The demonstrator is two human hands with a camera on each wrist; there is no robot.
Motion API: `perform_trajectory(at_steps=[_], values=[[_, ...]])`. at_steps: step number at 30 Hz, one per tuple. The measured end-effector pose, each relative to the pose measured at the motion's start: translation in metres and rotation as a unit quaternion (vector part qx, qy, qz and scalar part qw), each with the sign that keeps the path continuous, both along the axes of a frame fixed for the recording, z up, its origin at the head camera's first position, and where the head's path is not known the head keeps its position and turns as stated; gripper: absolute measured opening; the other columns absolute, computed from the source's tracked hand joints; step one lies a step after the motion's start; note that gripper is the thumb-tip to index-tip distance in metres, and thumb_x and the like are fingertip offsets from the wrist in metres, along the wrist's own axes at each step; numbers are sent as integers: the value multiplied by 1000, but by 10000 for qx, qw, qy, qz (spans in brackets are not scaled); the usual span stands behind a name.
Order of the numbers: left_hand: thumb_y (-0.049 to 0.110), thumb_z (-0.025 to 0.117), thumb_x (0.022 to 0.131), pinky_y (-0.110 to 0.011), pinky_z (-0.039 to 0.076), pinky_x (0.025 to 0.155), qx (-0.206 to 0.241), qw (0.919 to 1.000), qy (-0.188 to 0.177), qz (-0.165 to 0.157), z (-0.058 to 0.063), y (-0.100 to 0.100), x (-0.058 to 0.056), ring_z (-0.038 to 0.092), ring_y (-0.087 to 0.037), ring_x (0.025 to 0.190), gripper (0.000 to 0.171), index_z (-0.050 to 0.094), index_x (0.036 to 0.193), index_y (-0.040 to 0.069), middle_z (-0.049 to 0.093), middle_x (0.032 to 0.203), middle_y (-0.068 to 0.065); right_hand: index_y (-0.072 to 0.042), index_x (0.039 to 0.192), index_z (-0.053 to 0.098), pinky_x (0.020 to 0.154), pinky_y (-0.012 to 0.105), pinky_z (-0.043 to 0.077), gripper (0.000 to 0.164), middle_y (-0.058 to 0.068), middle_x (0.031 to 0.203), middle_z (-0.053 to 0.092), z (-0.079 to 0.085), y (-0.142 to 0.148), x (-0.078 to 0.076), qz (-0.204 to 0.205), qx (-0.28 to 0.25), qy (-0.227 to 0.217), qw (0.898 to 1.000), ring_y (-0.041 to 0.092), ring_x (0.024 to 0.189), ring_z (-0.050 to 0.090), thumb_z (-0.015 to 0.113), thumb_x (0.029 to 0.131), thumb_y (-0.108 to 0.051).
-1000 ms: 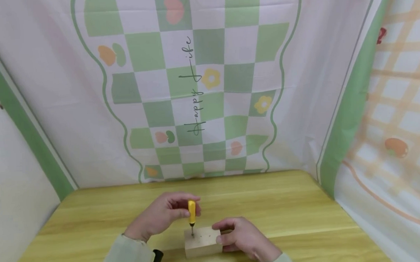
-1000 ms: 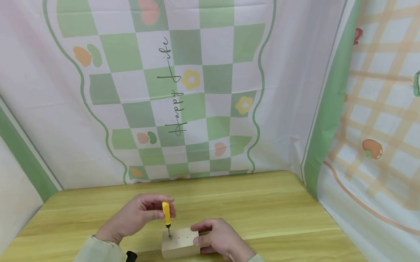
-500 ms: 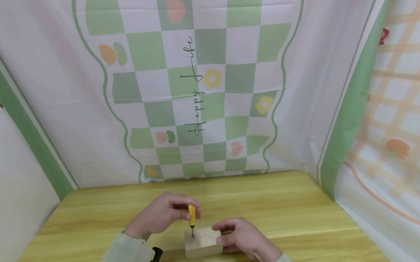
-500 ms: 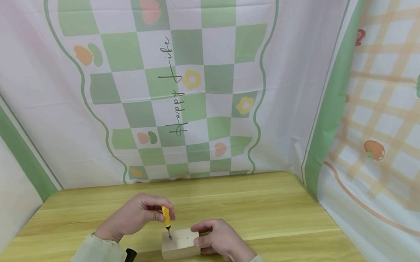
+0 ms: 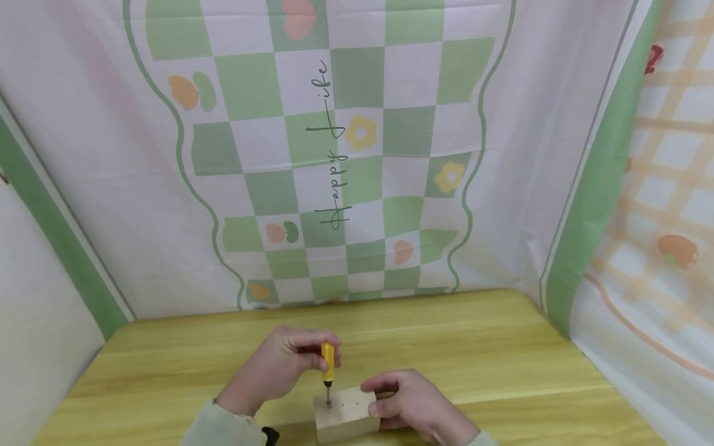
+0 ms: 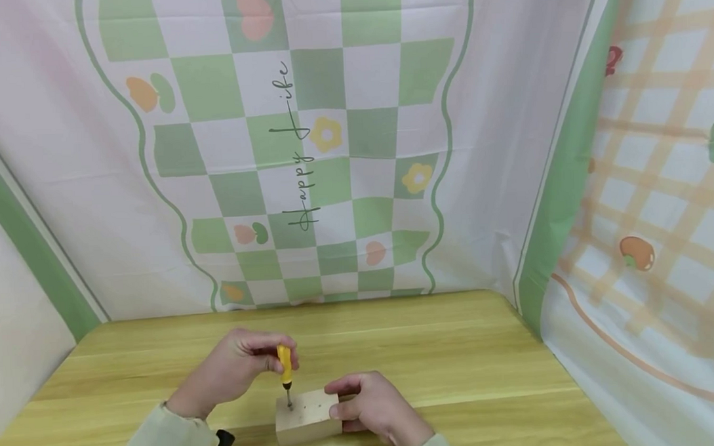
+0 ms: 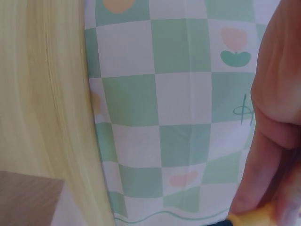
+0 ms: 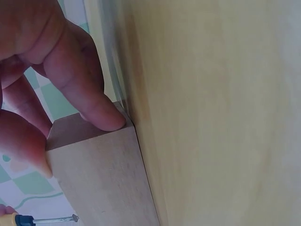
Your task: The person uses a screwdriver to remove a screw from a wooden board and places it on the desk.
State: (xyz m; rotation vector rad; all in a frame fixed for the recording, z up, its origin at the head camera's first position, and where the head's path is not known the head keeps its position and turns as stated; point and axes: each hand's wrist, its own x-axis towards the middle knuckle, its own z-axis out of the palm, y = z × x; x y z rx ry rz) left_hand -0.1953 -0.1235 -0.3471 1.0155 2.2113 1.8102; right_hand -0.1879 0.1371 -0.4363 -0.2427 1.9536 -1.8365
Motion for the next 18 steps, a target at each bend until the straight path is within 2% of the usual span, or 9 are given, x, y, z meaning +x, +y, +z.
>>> perform_trajectory(at_steps=[5,9,13,16,18], values=[[0,69,89,-33,59,76,122,9974,-23,712,-4,6,9,69,-26,87,25,75,112,7,72,93,-11,3,120,67,76,46,59,37,13,112,65,1,-2,2,-12,1,53,10000,29,94,67,75,84,5],[-4,71,85,-31,59,76,236,9877,99,1541,-7,15,19,70,-23,85,28,76,111,7,72,90,-6,3,120,67,76,46,59,37,13,114,65,2,-2,2,-12,21,100,9999,30,94,67,75,84,5],[-9,72,83,-29,59,71,218,9664,277,2545,-7,27,30,71,-21,81,34,76,111,8,73,88,-2,3,121,67,76,46,59,37,14,118,64,2,-2,3,-20,20,104,9999,30,95,67,75,84,4],[-13,72,81,-27,59,66,236,9441,544,3241,-9,37,36,70,-17,75,37,76,111,8,74,87,-4,5,122,65,76,46,59,38,17,121,63,3,-2,3,-21,-8,79,10000,31,96,67,75,85,4],[-15,73,79,-24,59,63,273,9281,855,3614,-11,43,39,70,-15,73,39,77,110,8,74,86,-5,6,123,64,77,46,59,39,19,122,62,3,-2,4,-20,-6,75,10000,31,97,67,74,85,4]])
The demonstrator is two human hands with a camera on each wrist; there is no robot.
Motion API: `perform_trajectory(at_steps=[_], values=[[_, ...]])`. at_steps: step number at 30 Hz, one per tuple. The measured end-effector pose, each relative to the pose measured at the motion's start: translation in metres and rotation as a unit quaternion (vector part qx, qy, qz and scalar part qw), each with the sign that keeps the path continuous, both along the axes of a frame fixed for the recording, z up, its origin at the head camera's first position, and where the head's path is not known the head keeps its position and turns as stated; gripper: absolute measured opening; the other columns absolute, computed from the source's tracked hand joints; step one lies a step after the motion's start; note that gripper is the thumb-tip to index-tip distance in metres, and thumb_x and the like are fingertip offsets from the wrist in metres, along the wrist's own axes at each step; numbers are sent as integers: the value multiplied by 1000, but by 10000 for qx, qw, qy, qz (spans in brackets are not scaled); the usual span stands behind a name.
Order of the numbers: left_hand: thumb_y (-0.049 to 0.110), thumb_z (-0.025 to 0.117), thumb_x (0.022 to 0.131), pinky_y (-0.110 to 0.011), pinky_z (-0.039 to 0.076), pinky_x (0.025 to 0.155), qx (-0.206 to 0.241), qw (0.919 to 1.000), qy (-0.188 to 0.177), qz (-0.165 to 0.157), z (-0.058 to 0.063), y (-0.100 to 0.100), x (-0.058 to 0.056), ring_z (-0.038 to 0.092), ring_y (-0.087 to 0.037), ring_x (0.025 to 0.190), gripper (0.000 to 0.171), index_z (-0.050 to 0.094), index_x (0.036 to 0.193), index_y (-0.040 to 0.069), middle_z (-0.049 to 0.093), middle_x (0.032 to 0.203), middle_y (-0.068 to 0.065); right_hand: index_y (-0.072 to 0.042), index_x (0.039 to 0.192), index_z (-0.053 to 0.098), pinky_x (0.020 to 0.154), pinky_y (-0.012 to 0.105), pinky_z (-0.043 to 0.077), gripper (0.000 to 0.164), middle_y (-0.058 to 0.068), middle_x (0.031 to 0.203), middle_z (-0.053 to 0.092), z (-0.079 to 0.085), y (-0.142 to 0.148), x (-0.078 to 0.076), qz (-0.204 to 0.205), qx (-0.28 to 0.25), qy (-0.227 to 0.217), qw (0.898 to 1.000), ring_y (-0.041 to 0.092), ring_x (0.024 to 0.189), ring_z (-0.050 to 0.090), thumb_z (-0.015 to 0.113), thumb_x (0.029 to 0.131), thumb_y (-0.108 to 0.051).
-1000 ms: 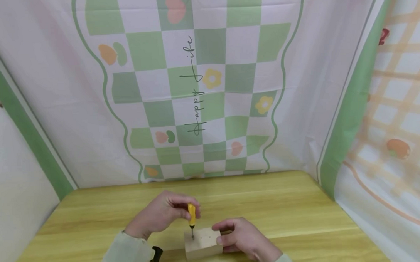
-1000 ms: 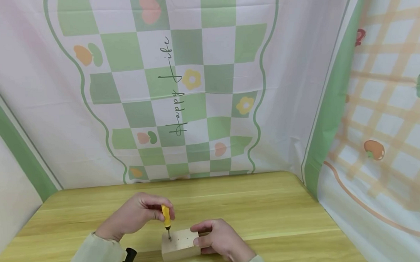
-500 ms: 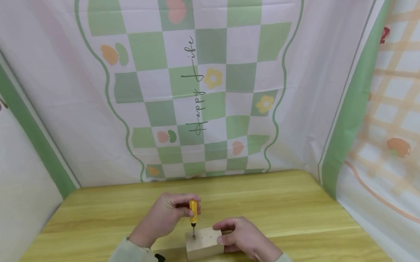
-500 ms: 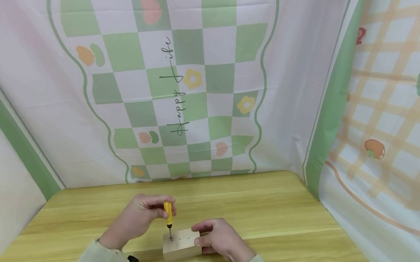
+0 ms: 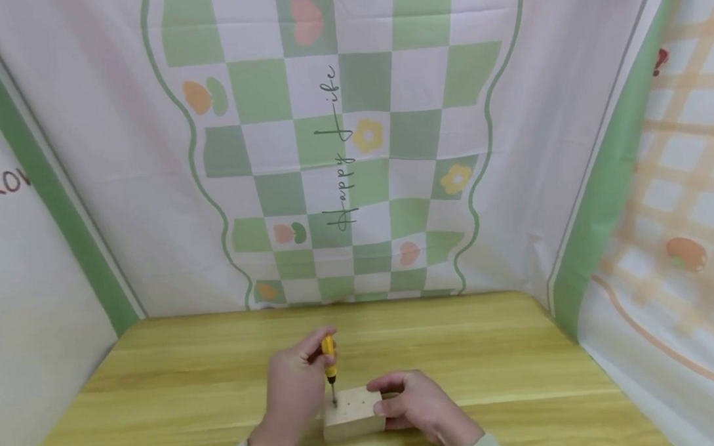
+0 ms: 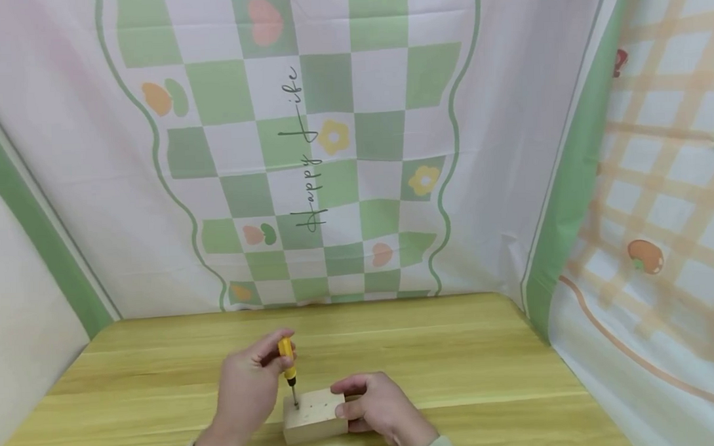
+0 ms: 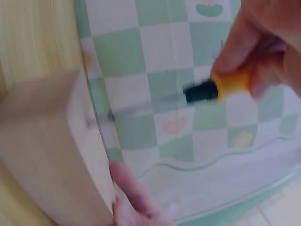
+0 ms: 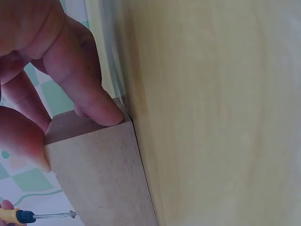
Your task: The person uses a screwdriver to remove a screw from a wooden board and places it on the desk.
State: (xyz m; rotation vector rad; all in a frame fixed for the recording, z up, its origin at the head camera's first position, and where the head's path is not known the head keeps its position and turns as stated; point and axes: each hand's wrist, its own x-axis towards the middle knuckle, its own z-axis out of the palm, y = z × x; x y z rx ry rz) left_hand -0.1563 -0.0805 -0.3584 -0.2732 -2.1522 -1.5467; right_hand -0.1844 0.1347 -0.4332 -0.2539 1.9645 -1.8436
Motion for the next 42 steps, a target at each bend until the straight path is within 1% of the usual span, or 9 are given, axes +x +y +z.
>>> perform_trajectory(at_steps=[4,7,12,19,24,27,31,37,42], values=[[-14,77,76,-20,57,63,-298,9961,566,608,-6,8,4,71,-16,75,42,77,110,9,75,91,-6,6,124,64,76,46,59,40,20,123,62,0,1,-1,-17,72,-26,10000,31,96,67,74,86,3],[-11,78,77,-20,57,67,-447,9960,628,443,-8,5,5,71,-16,82,43,76,114,10,74,99,-5,5,124,64,76,46,59,40,19,123,62,0,1,-1,-28,111,-18,9999,30,96,67,75,86,2],[-7,75,84,-24,57,76,-592,9926,218,-1039,-7,-16,1,69,-17,93,48,71,125,17,70,104,5,4,121,66,76,47,59,38,15,118,64,-3,0,0,-21,57,40,10000,31,95,67,75,84,2],[-3,63,95,-32,54,90,-173,9486,-657,-3090,-5,-40,-12,63,-22,111,44,64,135,15,67,122,-2,2,120,67,77,46,59,37,14,118,64,-6,4,3,-13,68,-77,9999,31,96,67,76,84,2],[2,63,96,-37,56,87,-142,9182,-1015,-3826,2,-50,-27,65,-27,109,42,62,137,12,69,117,-11,2,121,67,78,46,59,38,14,118,64,-4,3,0,3,34,-83,10000,30,96,66,76,84,0],[2,64,96,-38,57,86,-236,9110,-982,-3998,6,-54,-32,65,-30,106,42,62,137,12,69,114,-13,3,121,67,77,46,59,38,13,117,64,-4,2,-2,18,51,-58,10000,30,95,67,77,84,0],[2,64,96,-36,57,83,-558,9267,-748,-3640,5,-51,-27,66,-29,98,39,64,133,14,67,108,-7,3,121,67,76,46,59,37,13,113,65,-5,0,-2,25,48,-75,10000,30,94,67,76,85,0],[-8,66,91,-29,59,73,-703,9745,-39,-2129,-3,-30,-12,67,-18,85,38,69,117,19,69,97,3,4,120,67,77,46,59,39,14,112,65,-6,0,-2,31,-103,-23,9999,31,93,67,76,83,3],[-20,66,83,-26,59,69,-390,9931,351,-1051,-7,-10,-4,69,-14,80,44,73,112,11,69,89,4,5,121,66,77,47,59,40,15,115,65,-6,1,-2,10,-155,13,9999,32,95,67,76,82,4]])
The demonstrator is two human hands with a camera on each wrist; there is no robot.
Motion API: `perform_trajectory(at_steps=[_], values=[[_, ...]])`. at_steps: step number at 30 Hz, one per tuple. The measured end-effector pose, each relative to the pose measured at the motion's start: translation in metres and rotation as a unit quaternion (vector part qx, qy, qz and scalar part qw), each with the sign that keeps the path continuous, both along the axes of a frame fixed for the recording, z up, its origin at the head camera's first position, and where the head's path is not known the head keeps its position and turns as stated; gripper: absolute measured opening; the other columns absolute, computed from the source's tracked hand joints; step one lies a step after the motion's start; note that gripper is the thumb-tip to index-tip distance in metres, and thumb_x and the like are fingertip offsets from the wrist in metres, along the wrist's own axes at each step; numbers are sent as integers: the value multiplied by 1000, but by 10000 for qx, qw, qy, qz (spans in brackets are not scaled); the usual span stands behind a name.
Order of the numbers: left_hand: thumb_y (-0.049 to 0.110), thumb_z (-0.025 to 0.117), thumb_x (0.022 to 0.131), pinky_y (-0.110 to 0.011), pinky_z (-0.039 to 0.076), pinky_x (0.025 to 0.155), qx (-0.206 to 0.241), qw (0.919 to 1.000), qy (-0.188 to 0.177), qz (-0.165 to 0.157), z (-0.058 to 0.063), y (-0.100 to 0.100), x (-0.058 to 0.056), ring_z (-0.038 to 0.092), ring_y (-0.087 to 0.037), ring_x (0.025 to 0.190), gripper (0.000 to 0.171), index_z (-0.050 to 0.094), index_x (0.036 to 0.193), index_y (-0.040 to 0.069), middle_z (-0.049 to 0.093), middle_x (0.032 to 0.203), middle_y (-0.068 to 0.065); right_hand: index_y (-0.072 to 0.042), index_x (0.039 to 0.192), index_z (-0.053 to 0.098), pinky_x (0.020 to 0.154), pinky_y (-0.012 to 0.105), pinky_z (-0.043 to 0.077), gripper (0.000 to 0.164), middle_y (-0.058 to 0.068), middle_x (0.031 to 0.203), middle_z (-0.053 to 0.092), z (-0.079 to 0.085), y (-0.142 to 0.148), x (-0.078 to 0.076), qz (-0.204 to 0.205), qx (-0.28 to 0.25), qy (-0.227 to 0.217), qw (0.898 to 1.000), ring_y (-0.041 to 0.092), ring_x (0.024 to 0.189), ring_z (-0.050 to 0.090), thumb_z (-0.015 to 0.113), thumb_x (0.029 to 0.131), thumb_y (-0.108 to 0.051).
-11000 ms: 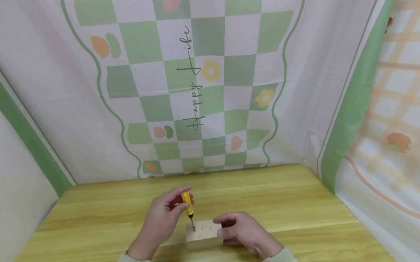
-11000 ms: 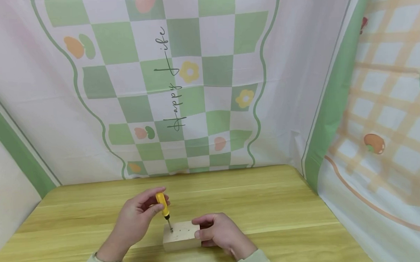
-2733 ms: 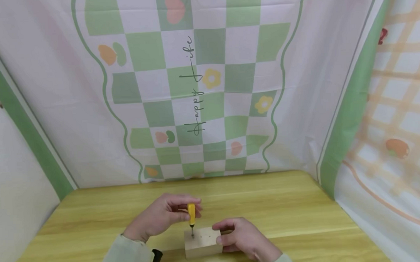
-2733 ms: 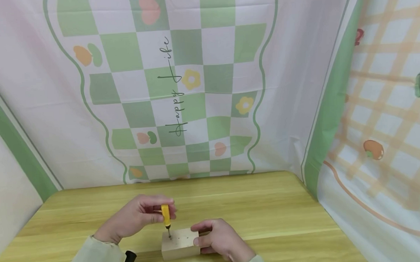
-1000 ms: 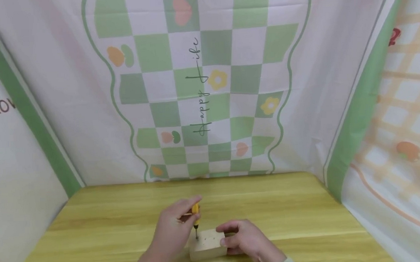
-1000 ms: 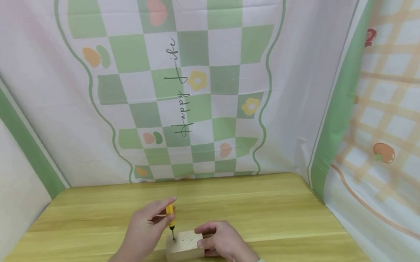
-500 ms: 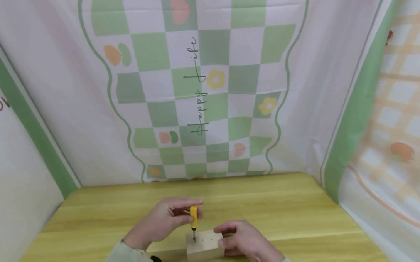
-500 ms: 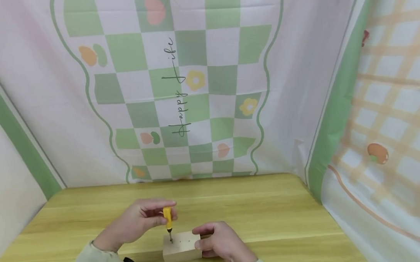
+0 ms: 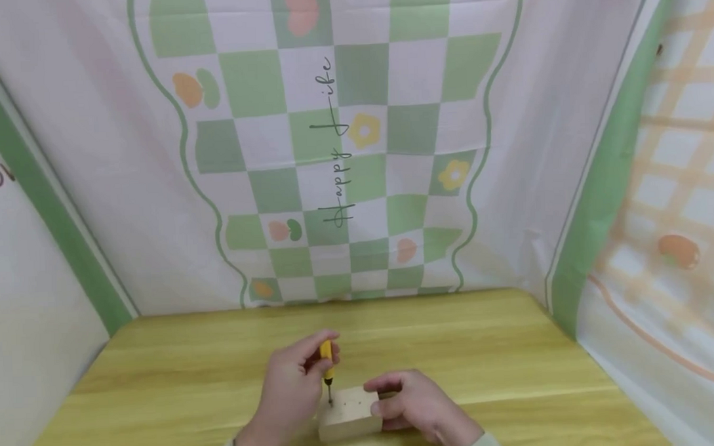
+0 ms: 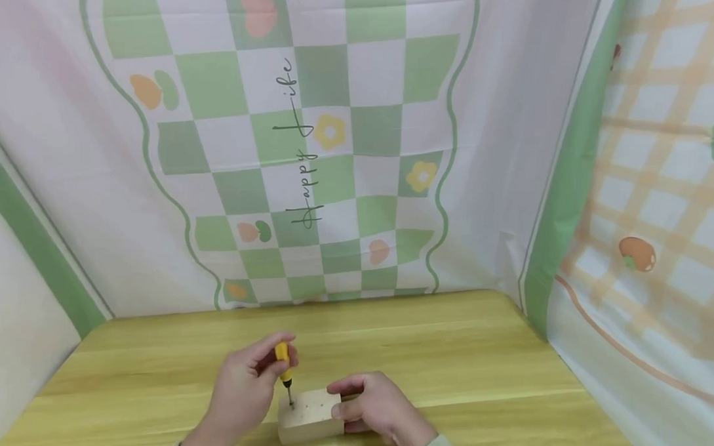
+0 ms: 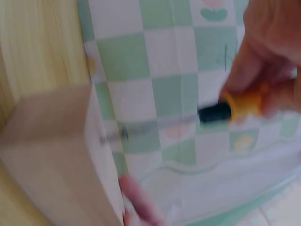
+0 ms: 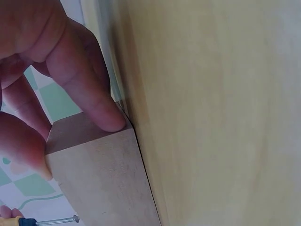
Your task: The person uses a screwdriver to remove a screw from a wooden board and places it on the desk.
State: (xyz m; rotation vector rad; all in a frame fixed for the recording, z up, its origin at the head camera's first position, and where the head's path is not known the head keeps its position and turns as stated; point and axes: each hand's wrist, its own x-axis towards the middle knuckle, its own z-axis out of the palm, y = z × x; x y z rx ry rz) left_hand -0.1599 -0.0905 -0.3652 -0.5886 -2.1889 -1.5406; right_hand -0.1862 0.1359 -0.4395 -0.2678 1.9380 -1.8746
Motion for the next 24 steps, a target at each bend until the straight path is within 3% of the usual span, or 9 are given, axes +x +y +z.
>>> perform_trajectory(at_steps=[3,7,11,13,16,18,20,22,24], values=[[-21,69,80,-23,58,70,-116,9970,175,740,0,12,5,69,-12,79,43,74,110,10,69,86,5,5,121,66,77,47,59,40,16,115,65,1,0,0,6,-1,-4,10000,32,95,67,76,82,4],[-18,72,78,-23,58,73,-607,9836,379,1658,1,25,10,69,-12,81,43,73,113,8,70,89,3,6,122,65,78,47,59,40,16,115,65,3,1,0,34,10,8,10000,32,96,67,76,83,3],[-13,71,82,-26,58,75,-1047,9796,264,1698,4,26,11,69,-18,87,44,69,121,8,70,98,-2,7,123,64,77,47,59,41,16,115,66,4,2,0,37,15,-2,10000,31,96,67,76,84,3],[-9,71,86,-26,58,75,-1104,9873,34,1139,5,16,8,68,-18,90,43,68,124,11,69,103,-1,6,122,65,77,47,59,40,16,113,66,4,2,0,39,21,-12,10000,31,95,67,76,84,3],[-6,65,92,-27,57,81,-784,9940,-614,-442,6,-6,-3,66,-19,99,43,63,129,16,66,114,0,5,121,66,77,46,59,39,15,112,66,5,1,1,62,25,-42,10000,31,95,67,76,83,3],[-7,60,96,-30,56,85,-380,9805,-1143,-1553,7,-19,-11,65,-22,106,43,61,131,17,65,119,-4,4,120,67,77,46,59,38,14,111,66,5,2,1,71,41,-59,9999,30,94,67,76,83,3],[-8,55,97,-34,56,87,-211,9619,-1513,-2266,7,-29,-18,64,-25,109,45,59,134,17,64,122,-9,4,120,67,77,46,59,38,14,111,65,4,1,1,73,55,-77,9999,30,94,67,76,83,3],[-7,54,98,-36,56,85,-214,9514,-1611,-2614,7,-35,-24,65,-26,107,45,60,135,17,65,119,-12,4,120,67,77,46,59,38,14,111,65,3,1,0,65,77,-69,9999,30,94,67,76,83,3],[-6,57,97,-37,58,82,-275,9510,-1543,-2666,7,-37,-28,67,-27,102,44,62,134,17,67,111,-12,4,120,67,77,46,59,38,14,111,65,2,1,-1,65,78,-54,9999,30,94,67,76,83,3]])
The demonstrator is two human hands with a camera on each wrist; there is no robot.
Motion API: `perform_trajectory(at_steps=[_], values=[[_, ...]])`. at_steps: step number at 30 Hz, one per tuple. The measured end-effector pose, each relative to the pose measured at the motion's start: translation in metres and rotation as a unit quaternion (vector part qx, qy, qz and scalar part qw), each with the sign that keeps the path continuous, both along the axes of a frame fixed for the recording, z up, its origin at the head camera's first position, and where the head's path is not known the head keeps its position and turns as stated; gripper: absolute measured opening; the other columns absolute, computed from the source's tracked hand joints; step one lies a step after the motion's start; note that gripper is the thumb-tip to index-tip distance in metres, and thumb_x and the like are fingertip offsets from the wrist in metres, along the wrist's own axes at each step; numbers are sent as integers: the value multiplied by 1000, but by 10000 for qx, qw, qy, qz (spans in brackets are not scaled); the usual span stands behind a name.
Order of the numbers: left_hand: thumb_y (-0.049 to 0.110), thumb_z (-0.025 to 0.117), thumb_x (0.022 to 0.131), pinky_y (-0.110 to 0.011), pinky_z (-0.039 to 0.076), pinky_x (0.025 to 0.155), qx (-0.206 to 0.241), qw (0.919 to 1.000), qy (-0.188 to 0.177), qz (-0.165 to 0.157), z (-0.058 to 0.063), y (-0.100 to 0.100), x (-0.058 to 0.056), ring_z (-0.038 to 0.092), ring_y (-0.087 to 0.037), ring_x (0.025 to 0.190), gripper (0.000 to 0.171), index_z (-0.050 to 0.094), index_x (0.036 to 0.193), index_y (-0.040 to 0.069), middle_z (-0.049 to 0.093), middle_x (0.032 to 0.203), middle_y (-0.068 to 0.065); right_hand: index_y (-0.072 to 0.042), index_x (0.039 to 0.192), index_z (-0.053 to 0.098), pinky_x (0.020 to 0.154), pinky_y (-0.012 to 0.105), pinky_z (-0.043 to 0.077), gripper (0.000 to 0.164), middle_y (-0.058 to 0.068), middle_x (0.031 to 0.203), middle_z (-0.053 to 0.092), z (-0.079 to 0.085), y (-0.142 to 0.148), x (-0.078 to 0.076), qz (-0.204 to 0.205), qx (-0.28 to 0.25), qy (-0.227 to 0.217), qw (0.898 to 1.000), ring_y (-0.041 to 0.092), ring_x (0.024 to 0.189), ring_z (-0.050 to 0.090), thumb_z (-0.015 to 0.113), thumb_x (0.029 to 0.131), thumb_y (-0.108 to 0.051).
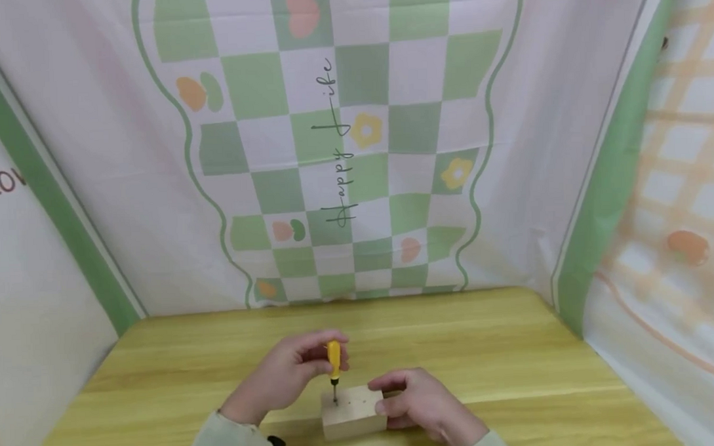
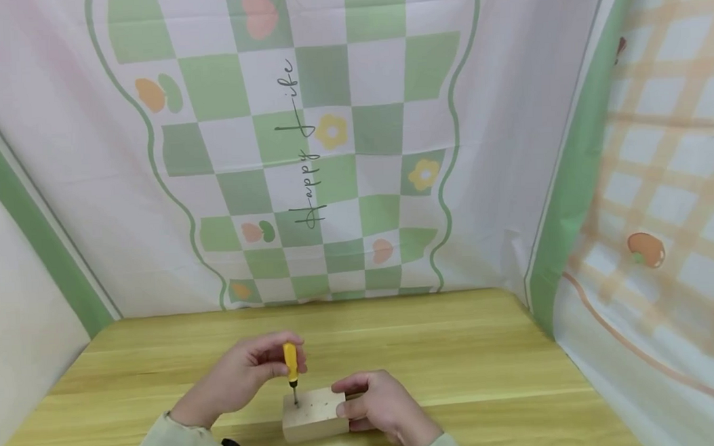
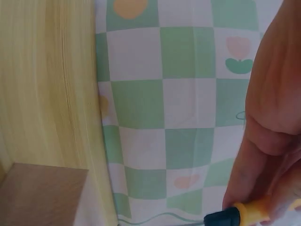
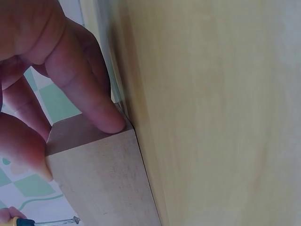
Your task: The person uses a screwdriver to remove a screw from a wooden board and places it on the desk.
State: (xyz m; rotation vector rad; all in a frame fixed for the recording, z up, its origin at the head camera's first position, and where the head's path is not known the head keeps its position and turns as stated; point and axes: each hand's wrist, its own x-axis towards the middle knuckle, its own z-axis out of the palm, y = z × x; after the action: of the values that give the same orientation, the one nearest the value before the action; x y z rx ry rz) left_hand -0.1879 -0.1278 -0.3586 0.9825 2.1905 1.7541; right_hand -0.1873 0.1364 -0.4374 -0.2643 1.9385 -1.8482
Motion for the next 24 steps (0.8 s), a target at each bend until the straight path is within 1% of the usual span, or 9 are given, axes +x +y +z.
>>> perform_trajectory(at_steps=[3,6,10,14,16,18,22,24], values=[[-5,60,95,-39,58,80,113,9999,58,17,-1,0,-3,69,-28,97,42,65,132,15,69,103,-10,3,120,67,77,46,59,38,14,111,65,0,0,0,2,9,11,10000,30,94,67,76,83,3],[-4,62,94,-42,58,80,204,9997,61,91,-2,1,-5,69,-28,95,40,67,130,13,70,100,-9,4,120,67,77,46,59,39,14,113,65,-1,0,0,6,-12,20,10000,30,94,67,76,83,3],[-2,64,93,-40,59,78,122,9991,229,325,-2,2,-4,70,-26,93,39,68,128,15,71,97,-6,4,120,66,77,46,59,39,14,117,64,0,-1,1,-12,-80,38,10000,30,93,67,76,82,3],[-2,65,92,-36,59,75,121,9968,489,619,-1,5,1,70,-27,90,37,69,125,15,71,94,-4,5,120,66,77,46,59,40,14,118,64,-1,-2,1,-31,-123,63,9999,31,93,67,76,82,5],[-1,66,91,-35,59,75,131,9945,604,844,-1,8,5,71,-27,88,36,70,124,14,71,92,-4,5,120,66,78,46,59,40,15,119,64,-1,-2,1,-34,-136,61,9999,32,93,68,76,81,6],[-1,68,90,-34,59,75,150,9912,664,1136,-2,11,9,71,-27,87,37,70,123,14,71,91,-3,6,121,65,78,46,59,41,15,118,64,-1,-2,1,-36,-142,66,9999,33,93,68,75,81,6],[-3,70,86,-30,59,75,111,9814,743,1764,-3,19,16,71,-21,84,40,71,122,14,72,89,-3,7,121,65,78,46,59,41,15,118,64,0,-2,2,-43,-115,64,9999,33,94,68,75,82,7],[-4,71,85,-28,59,75,87,9774,759,1969,-3,22,19,71,-19,84,42,70,123,14,73,89,-4,6,121,65,77,46,59,41,15,118,64,1,-1,2,-52,-92,72,9999,33,94,68,75,82,6]])
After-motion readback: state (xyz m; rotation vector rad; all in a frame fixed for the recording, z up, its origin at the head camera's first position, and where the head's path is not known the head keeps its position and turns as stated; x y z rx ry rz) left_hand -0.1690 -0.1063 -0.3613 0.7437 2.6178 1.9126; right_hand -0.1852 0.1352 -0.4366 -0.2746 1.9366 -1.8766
